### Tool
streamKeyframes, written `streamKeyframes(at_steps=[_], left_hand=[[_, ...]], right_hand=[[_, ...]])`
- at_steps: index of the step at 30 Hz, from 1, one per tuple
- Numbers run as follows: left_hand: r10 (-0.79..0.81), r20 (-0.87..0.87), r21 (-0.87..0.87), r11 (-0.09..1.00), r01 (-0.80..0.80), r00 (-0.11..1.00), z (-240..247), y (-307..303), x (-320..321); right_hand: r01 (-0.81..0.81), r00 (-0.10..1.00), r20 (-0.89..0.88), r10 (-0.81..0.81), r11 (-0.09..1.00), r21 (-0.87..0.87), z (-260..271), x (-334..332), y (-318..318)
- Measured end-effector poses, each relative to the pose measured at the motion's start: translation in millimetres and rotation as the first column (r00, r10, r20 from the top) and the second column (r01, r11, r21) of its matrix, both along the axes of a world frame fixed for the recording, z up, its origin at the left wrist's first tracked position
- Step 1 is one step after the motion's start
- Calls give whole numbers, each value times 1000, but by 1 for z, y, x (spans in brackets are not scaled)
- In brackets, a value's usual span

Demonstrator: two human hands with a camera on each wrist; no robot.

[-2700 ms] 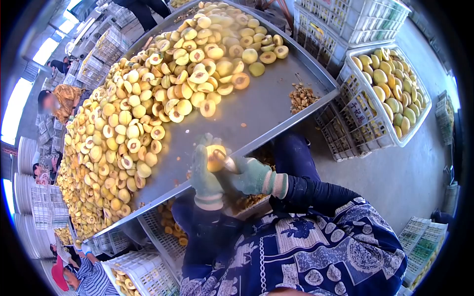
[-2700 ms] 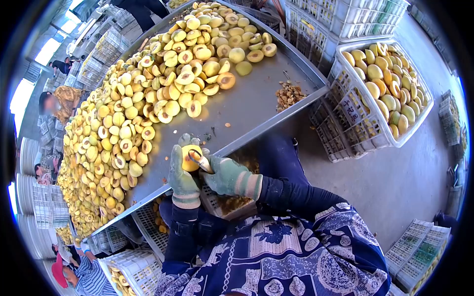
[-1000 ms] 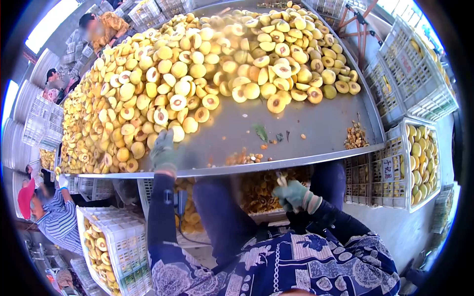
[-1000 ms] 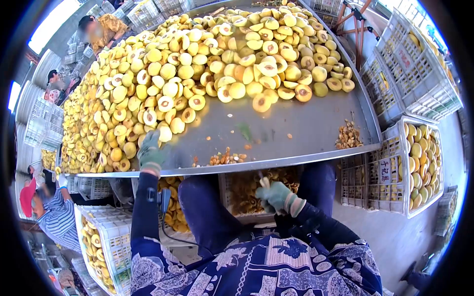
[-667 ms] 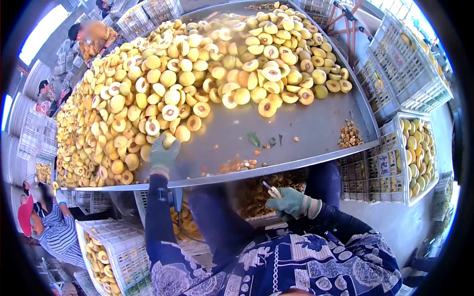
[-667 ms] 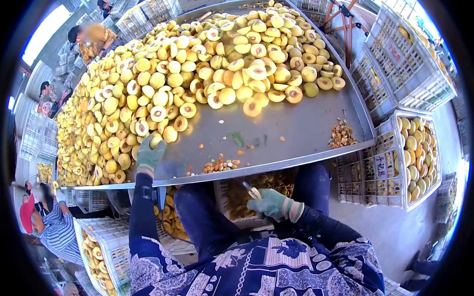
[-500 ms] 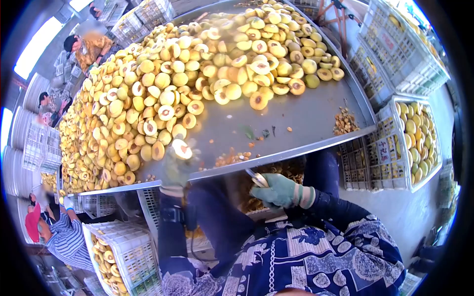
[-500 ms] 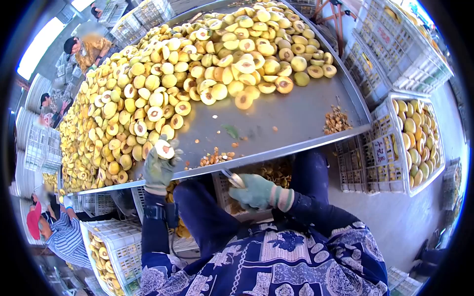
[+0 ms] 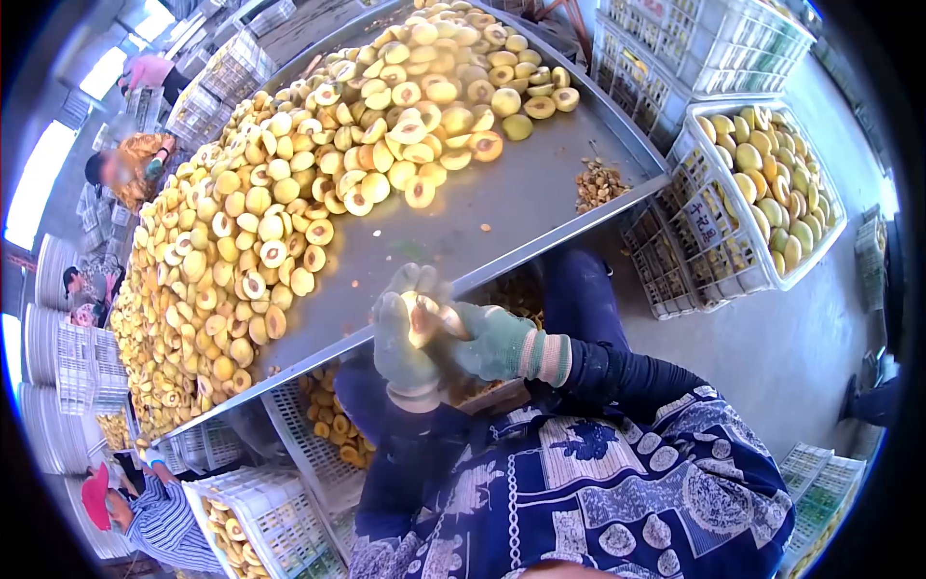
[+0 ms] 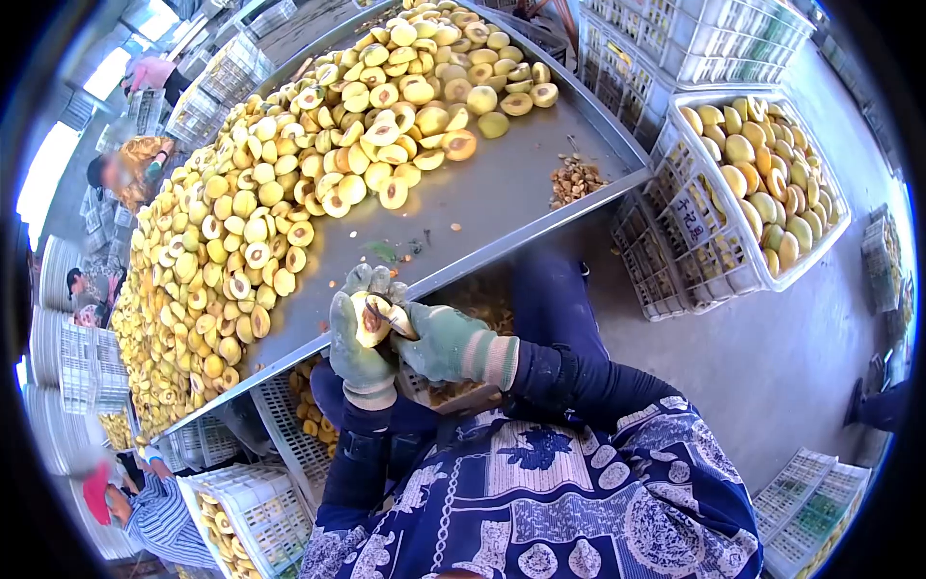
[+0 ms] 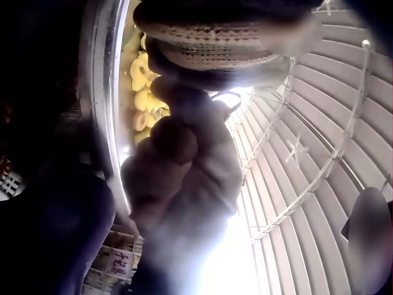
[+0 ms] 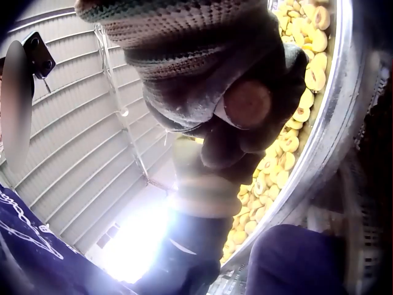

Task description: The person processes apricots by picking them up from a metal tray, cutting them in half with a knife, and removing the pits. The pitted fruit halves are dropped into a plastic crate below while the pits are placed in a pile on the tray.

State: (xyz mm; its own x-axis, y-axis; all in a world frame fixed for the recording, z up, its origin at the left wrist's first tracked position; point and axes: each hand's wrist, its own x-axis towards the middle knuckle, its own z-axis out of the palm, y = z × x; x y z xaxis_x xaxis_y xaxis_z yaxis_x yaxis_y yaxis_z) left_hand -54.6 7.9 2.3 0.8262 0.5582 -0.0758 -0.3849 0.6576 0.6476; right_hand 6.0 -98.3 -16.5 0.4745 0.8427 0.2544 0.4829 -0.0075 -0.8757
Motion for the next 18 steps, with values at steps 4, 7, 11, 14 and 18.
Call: streamKeyframes(at_steps=[4,7,11,14,18], left_hand=[[102,-86,148,985,-89,991,-13,-1,-1],[84,-106,196,979,-62,991,-13,-2,-6],[20,-185,153,988,8,983,-13,0,-14],[20,-194,135,991,7,981,-20,6,-15],[-182,-162,182,961,211,970,-18,19,-20]], right_hand=[[-41,983,-186,1,977,-209,7,-4,-4],[-47,993,-112,32,990,-132,-6,-12,-4],[-186,930,-325,171,982,-15,-24,-8,-6],[-275,930,-291,224,950,-149,-27,-5,-6],[-375,825,-550,131,854,-360,7,0,-10]])
